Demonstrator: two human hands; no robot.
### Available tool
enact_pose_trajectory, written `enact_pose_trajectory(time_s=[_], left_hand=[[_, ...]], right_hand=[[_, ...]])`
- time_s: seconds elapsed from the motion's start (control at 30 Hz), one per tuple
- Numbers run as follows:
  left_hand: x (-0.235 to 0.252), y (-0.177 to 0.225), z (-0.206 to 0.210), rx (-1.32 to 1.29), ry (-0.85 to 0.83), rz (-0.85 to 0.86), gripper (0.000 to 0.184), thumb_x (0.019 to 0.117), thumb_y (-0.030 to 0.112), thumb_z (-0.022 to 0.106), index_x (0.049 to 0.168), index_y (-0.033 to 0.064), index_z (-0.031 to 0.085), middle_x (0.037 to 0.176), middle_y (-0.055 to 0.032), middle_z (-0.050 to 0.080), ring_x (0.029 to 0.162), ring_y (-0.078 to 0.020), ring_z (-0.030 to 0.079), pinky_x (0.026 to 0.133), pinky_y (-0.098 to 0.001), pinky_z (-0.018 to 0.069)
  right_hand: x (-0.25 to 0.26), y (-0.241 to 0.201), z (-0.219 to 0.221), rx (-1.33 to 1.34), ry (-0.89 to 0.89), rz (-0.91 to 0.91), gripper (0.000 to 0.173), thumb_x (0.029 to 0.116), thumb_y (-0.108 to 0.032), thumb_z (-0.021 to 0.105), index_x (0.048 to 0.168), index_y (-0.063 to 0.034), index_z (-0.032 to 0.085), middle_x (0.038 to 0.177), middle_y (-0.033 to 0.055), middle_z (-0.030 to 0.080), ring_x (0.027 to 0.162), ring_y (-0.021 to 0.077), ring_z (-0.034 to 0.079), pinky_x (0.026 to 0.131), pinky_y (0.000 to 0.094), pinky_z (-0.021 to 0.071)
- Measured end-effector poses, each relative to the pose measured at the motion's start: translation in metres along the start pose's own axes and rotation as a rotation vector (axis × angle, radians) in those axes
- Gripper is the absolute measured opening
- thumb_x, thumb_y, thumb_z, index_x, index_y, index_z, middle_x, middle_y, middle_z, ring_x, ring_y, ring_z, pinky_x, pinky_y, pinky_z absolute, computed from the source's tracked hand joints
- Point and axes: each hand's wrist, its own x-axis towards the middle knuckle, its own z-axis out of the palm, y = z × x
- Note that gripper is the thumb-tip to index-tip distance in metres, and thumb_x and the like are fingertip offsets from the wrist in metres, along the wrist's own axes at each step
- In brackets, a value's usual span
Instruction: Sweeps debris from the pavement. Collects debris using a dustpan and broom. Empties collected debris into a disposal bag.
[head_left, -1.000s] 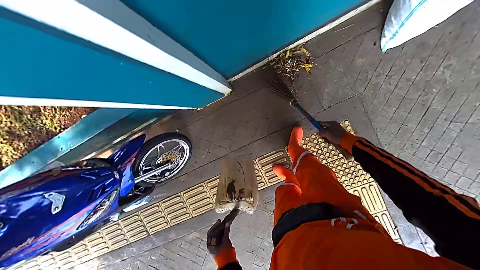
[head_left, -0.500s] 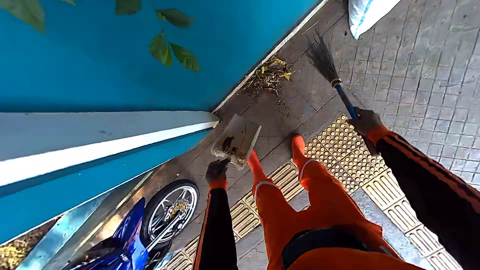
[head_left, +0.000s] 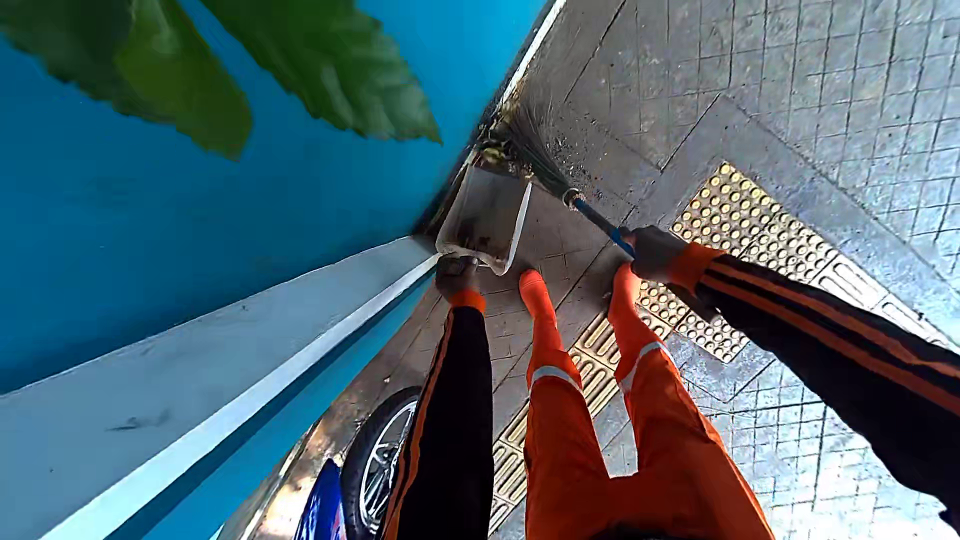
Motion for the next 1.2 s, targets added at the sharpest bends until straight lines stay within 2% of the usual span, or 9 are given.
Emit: enact_pose_trajectory(time_s=[0.17,0.3,0.4,0.47,0.53,0.7,0.9,1.07,1.2], left_hand=[[0.016,-0.003,-0.008,0.074,-0.031,0.105,0.043,0.0762,0.0,0.084,0.116,0.0017,0.068,0.113,-0.0164,0.072,0.108,-0.0271,0.068,0.098,-0.0476,0.0532],[0.015,-0.008,-0.025,0.085,-0.013,0.13,0.041,0.0743,0.0,0.086,0.112,0.0011,0.07,0.111,-0.0154,0.073,0.105,-0.0263,0.069,0.096,-0.0463,0.054],[0.006,-0.007,-0.025,0.057,-0.014,0.134,0.043,0.0736,-0.001,0.087,0.113,0.0005,0.07,0.113,-0.0158,0.073,0.108,-0.0267,0.069,0.099,-0.0461,0.0536],[0.001,-0.012,-0.02,0.067,-0.018,0.145,0.043,0.0746,0.0,0.086,0.114,-0.0003,0.069,0.115,-0.0174,0.072,0.11,-0.0288,0.068,0.1,-0.0481,0.0526],[-0.002,-0.011,-0.01,0.081,-0.011,0.13,0.041,0.0756,0.0,0.086,0.113,-0.0006,0.069,0.113,-0.0177,0.072,0.107,-0.0287,0.069,0.097,-0.0481,0.0534],[0.0,-0.006,-0.001,0.083,0.022,0.141,0.039,0.0768,0.0,0.084,0.113,-0.0009,0.069,0.11,-0.0167,0.072,0.105,-0.0251,0.069,0.096,-0.0438,0.053],[-0.001,-0.006,-0.004,0.092,0.018,0.129,0.041,0.0752,0.001,0.086,0.112,0.0011,0.069,0.112,-0.0152,0.073,0.106,-0.0258,0.069,0.097,-0.0458,0.0536],[-0.028,-0.003,-0.018,0.117,-0.053,0.151,0.041,0.0751,0.001,0.086,0.112,-0.0001,0.069,0.107,-0.0167,0.073,0.101,-0.0275,0.07,0.094,-0.0468,0.0545],[-0.043,-0.007,-0.01,0.212,-0.098,0.115,0.037,0.0784,0.003,0.084,0.113,0.0015,0.07,0.108,-0.0183,0.073,0.102,-0.0304,0.07,0.095,-0.05,0.0533]], right_hand=[[-0.067,-0.034,-0.013,-0.025,-0.327,0.006,0.06,0.0906,-0.005,0.067,0.147,-0.0048,0.048,0.121,0.0253,0.066,0.116,0.0434,0.063,0.095,0.0614,0.051],[-0.134,0.003,-0.023,0.096,-0.255,0.01,0.085,0.0863,0.003,0.067,0.162,-0.0187,0.035,0.12,0.0267,0.067,0.109,0.0456,0.065,0.093,0.0628,0.051],[-0.176,0.02,-0.048,0.161,-0.107,0.1,0.086,0.0875,0.003,0.069,0.162,-0.0266,0.037,0.114,0.0232,0.07,0.097,0.0414,0.068,0.085,0.0606,0.0536],[-0.163,0.021,-0.064,0.171,-0.018,0.184,0.078,0.0917,-0.002,0.071,0.161,-0.0131,0.037,0.108,0.0288,0.068,0.091,0.0461,0.067,0.081,0.0643,0.0524],[-0.112,0.017,-0.073,0.156,0.056,0.257,0.068,0.0952,-0.01,0.072,0.155,-0.0064,0.041,0.102,0.0305,0.067,0.091,0.0488,0.066,0.079,0.0656,0.0518],[-0.001,-0.034,-0.029,0.046,-0.005,0.09,0.06,0.0803,-0.001,0.077,0.136,-0.0014,0.057,0.109,0.0275,0.069,0.104,0.0474,0.067,0.085,0.0666,0.0539],[-0.107,-0.04,0.003,-0.047,-0.411,-0.038,0.091,0.0816,0.003,0.068,0.161,-0.0077,0.026,0.119,0.0299,0.064,0.112,0.049,0.064,0.093,0.0642,0.0512],[-0.221,0.031,-0.03,0.187,-0.198,0.126,0.082,0.0917,-0.006,0.071,0.163,-0.0173,0.033,0.111,0.0231,0.071,0.093,0.0394,0.069,0.086,0.0584,0.0544],[-0.194,0.05,-0.026,0.337,0.007,0.312,0.069,0.0999,-0.016,0.067,0.161,-0.0146,0.036,0.106,0.0262,0.068,0.079,0.0389,0.067,0.074,0.0597,0.0545]])
